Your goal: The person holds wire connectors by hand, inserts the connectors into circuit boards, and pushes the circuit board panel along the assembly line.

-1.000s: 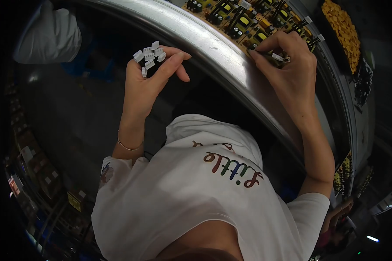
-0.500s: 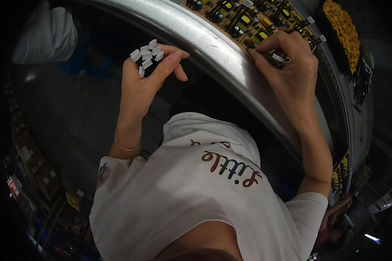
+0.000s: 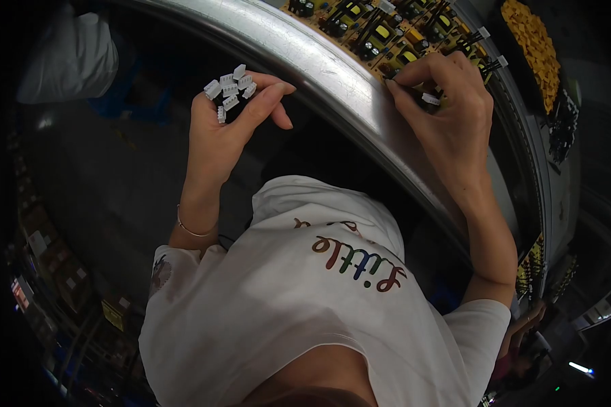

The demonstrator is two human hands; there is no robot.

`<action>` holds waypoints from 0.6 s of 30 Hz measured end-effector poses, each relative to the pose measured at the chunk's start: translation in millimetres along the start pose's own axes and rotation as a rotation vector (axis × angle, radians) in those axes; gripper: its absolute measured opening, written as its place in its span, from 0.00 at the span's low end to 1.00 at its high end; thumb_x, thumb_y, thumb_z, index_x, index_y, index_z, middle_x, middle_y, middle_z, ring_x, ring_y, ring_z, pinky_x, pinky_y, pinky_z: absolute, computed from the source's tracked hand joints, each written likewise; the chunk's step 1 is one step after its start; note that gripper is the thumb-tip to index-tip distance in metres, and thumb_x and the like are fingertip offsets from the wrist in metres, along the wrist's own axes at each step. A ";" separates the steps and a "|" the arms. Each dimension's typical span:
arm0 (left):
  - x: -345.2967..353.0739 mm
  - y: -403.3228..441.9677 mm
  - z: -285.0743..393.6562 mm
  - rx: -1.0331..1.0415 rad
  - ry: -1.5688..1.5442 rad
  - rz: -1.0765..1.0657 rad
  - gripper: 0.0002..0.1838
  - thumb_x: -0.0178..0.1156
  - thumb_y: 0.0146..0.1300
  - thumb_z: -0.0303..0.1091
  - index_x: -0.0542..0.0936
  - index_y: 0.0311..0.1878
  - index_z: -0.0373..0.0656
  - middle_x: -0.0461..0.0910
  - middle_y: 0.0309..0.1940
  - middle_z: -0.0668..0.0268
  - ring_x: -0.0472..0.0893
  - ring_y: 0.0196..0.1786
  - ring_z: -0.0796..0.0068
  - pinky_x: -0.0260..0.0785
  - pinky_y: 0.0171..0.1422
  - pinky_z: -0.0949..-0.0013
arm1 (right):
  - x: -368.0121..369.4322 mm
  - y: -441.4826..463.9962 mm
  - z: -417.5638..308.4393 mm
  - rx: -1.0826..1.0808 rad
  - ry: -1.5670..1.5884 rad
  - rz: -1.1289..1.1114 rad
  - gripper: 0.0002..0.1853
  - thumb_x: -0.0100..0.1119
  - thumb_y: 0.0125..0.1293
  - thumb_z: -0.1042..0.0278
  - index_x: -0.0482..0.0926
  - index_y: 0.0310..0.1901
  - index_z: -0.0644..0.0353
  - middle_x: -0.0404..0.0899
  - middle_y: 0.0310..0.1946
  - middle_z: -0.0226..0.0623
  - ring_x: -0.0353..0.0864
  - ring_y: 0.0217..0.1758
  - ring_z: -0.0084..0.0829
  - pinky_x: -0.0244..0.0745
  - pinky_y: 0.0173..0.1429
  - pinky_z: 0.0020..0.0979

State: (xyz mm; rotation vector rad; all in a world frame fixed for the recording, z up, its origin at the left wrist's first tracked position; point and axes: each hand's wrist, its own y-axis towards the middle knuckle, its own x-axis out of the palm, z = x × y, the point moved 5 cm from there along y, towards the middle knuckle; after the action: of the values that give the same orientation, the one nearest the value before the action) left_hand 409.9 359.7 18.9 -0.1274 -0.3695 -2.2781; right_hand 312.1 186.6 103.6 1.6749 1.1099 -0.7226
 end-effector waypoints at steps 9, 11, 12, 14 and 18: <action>1.2 0.7 -3.9 -0.023 0.029 -0.024 0.07 0.57 0.62 0.29 0.81 0.38 0.36 0.80 0.20 0.67 0.77 0.25 0.85 0.65 0.31 0.82 | 0.4 -0.8 1.2 -0.014 -0.016 0.004 0.06 0.64 0.46 0.82 0.79 0.27 0.62 0.77 0.26 0.30 0.73 0.31 0.25 0.72 0.37 0.26; 2.2 0.7 -4.1 -0.028 0.018 -0.029 0.07 0.57 0.62 0.28 0.81 0.38 0.36 0.80 0.21 0.66 0.77 0.26 0.84 0.66 0.31 0.82 | 0.1 -0.9 2.6 0.014 -0.009 0.001 0.06 0.64 0.46 0.82 0.78 0.27 0.62 0.77 0.26 0.31 0.73 0.31 0.25 0.71 0.36 0.26; 2.8 0.6 -4.3 -0.034 0.006 -0.033 0.07 0.57 0.62 0.28 0.81 0.38 0.35 0.80 0.21 0.66 0.78 0.26 0.84 0.67 0.32 0.81 | 0.1 -0.9 3.8 0.042 -0.002 -0.003 0.06 0.64 0.46 0.82 0.78 0.26 0.62 0.77 0.26 0.31 0.73 0.30 0.26 0.71 0.36 0.26; 4.3 0.9 -3.2 -0.049 0.004 -0.045 0.07 0.57 0.62 0.28 0.81 0.39 0.35 0.80 0.21 0.66 0.78 0.26 0.83 0.67 0.32 0.81 | -1.2 -0.3 2.1 0.024 -0.048 0.004 0.06 0.64 0.45 0.81 0.78 0.26 0.62 0.76 0.25 0.31 0.73 0.30 0.26 0.70 0.35 0.27; 6.0 0.0 -3.9 -0.080 -0.002 -0.047 0.07 0.58 0.62 0.29 0.80 0.39 0.35 0.80 0.21 0.66 0.79 0.27 0.81 0.68 0.33 0.79 | -0.9 -1.2 -1.6 -0.011 -0.137 0.031 0.07 0.64 0.44 0.81 0.77 0.25 0.61 0.75 0.24 0.30 0.72 0.29 0.27 0.69 0.33 0.28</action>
State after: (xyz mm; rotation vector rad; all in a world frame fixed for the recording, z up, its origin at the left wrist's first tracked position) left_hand 406.0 354.2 16.5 -0.1636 -0.2848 -2.3398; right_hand 310.6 187.9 104.4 1.6054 0.9883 -0.7977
